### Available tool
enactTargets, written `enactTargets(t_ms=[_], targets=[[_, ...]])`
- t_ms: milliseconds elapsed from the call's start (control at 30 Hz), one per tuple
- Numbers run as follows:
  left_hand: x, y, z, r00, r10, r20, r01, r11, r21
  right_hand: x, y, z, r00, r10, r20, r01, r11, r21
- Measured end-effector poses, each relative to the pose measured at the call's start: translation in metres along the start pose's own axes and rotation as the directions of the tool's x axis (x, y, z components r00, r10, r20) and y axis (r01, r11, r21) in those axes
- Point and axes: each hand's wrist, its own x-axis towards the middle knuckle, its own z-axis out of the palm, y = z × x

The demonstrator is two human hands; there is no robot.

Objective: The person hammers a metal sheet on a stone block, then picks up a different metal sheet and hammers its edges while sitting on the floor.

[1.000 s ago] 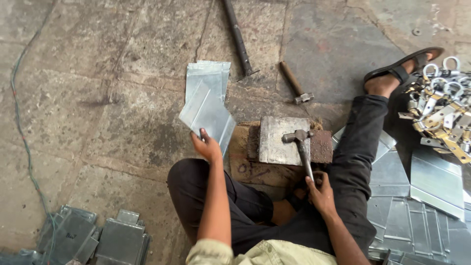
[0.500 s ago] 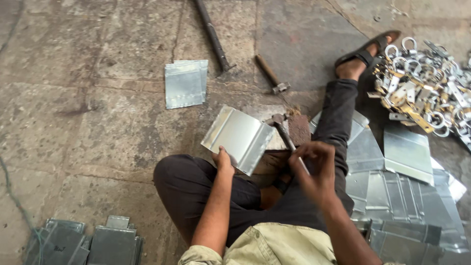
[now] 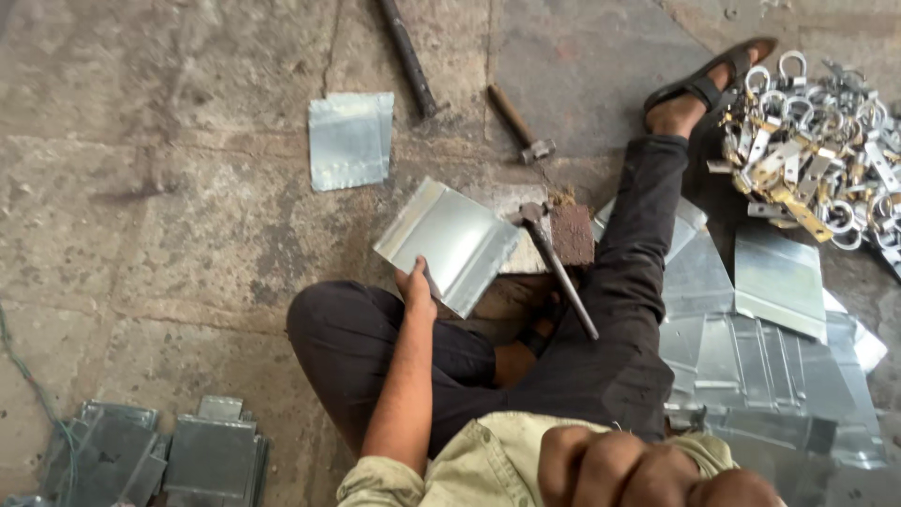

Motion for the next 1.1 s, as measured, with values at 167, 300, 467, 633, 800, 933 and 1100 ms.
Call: enactTargets(t_ms=[167, 300, 467, 633, 800, 933, 1100], targets=[[-0.007, 0.025, 0.000, 0.990, 0.124, 0.074, -0.110, 0.979, -0.171, -0.008, 0.016, -0.033, 0.964, -0.222, 0.147, 0.212, 0.974, 0.085], [-0.031, 0.082, -0.001, 0.932, 0.350, 0.089, -0.351, 0.936, -0.012, -0.008, 0.002, -0.029, 0.982, -0.125, 0.142, 0.126, 0.992, -0.002], [-0.064, 0.135, 0.016, 0.707, 0.667, 0.235, -0.699, 0.610, 0.374, 0.016, 0.005, -0.025, 0.950, -0.158, 0.270, 0.160, 0.987, 0.016], [-0.091, 0.127, 0.034, 0.100, 0.721, 0.685, -0.909, -0.215, 0.358, 0.006, 0.006, -0.034, 0.976, -0.136, 0.167, 0.149, 0.987, -0.063], [-0.096, 0.074, 0.029, 0.164, 0.448, 0.879, -0.843, -0.399, 0.361, 0.052, 0.033, -0.139, 0.970, -0.205, 0.129, 0.237, 0.695, -0.679], [-0.093, 0.049, 0.033, 0.250, 0.294, 0.923, -0.858, -0.375, 0.352, 0.089, 0.100, -0.275, 0.988, -0.009, -0.154, -0.155, -0.064, -0.986], [-0.092, 0.041, 0.030, 0.295, 0.258, 0.920, -0.896, -0.260, 0.360, 0.040, 0.144, -0.405, 0.914, 0.295, -0.277, -0.193, -0.283, -0.939]])
